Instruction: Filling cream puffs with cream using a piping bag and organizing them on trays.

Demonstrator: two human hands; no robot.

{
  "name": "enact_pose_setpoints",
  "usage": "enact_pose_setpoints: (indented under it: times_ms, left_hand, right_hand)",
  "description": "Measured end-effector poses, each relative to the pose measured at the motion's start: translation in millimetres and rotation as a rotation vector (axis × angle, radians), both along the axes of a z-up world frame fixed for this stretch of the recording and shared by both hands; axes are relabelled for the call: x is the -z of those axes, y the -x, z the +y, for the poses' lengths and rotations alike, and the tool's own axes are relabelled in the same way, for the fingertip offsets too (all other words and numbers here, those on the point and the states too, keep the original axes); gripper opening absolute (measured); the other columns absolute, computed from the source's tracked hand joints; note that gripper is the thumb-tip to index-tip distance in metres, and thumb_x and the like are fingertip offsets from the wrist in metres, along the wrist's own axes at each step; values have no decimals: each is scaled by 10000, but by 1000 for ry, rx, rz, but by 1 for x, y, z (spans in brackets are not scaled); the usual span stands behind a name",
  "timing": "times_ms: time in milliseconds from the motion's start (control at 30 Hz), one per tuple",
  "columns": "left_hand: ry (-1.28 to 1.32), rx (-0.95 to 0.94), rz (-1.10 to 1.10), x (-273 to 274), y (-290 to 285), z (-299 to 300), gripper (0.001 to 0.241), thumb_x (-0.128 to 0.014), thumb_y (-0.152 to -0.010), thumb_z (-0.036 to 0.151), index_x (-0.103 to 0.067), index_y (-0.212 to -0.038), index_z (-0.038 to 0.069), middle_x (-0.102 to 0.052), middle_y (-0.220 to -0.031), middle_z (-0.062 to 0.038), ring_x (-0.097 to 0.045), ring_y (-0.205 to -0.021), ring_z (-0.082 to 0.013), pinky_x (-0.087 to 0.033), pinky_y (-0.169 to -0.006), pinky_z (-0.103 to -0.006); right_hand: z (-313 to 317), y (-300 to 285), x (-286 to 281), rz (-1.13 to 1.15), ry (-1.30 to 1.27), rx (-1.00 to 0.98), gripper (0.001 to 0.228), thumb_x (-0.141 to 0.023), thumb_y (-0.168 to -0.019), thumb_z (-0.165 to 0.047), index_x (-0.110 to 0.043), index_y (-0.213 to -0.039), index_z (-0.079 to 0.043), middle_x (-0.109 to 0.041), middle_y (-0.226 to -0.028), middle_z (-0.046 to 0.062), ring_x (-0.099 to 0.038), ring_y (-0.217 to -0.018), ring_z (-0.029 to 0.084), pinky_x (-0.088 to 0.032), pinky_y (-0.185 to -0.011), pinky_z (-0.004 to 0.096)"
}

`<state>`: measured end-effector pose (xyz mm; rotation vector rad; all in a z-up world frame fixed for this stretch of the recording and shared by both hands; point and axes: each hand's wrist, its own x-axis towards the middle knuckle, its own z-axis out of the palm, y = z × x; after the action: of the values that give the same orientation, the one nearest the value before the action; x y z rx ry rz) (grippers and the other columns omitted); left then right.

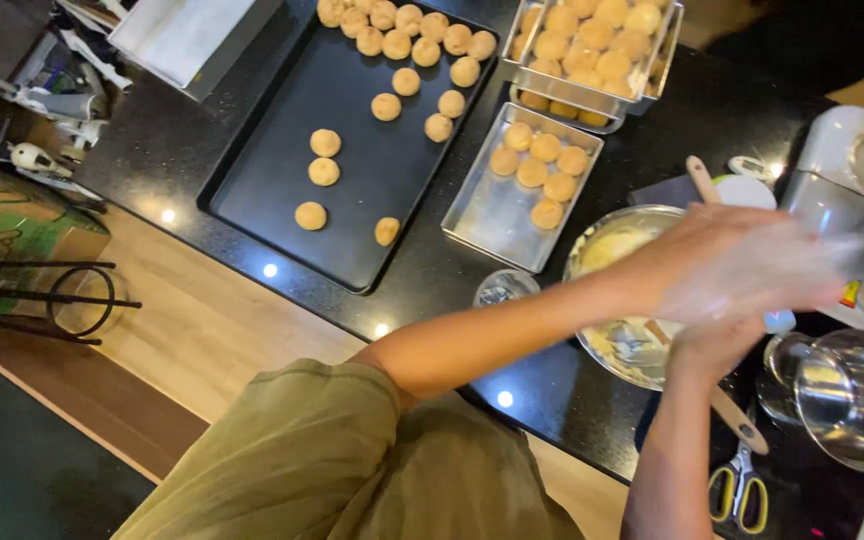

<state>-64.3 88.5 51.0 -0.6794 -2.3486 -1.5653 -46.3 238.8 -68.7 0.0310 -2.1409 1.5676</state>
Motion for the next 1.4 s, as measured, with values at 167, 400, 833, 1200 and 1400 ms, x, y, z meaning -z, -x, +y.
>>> enact_pose_setpoints:
  times_ms: [167,400,833,1200,1400]
  left_hand:
    - [167,-197,102,78,19,-155,610,-797,-783,468,-688,-1219,55,-639,-1380,-184,-563,-1336,-360,-427,-1142,-467]
    - [594,-1000,11,190,-47,-391,297,-769,-816,180,-722,-1050,2,-705,-1060,-201,-636,-1011,-406,-497,-876,-516]
    - [650,-785,-75,309,-59,-520,184,-763,-855,70,-747,-1019,-12,-700,-989,-208,-620,-972,-387,-488,-907,-511]
    - [415,-750,-162,326,-55,-530,228,-734,-911,-37,-795,-1129,-54,-772,-1027,-172,-755,-912,-278,-590,-906,-390]
    - [451,-799,-21,271,-57,-478,247,-772,-910,-34,-804,-1153,-58,-777,-983,-180,-732,-922,-279,-556,-852,-397]
  right_hand:
    - [26,-9,19,115,444,-85,450,-518,-1104,-315,-605,-889,71,-677,-857,219,-672,-875,317,-552,-952,459]
    - [33,-42,21,-7,599,277,460,-534,-1131,-471,-631,-1036,-31,-506,-683,112,-586,-646,263,-633,-715,504]
    - [-24,-79,15,226,515,565,607,-402,-1093,-566,-357,-670,-134,-466,-534,84,-561,-554,247,-541,-673,384]
    - [-26,-87,40,395,754,906,549,-380,-1030,-553,-300,-669,-147,-467,-492,96,-513,-502,249,-568,-631,437]
    - [-9,-117,19,354,674,980,605,-341,-1053,-587,-302,-652,-135,-447,-513,75,-521,-540,250,-584,-700,437]
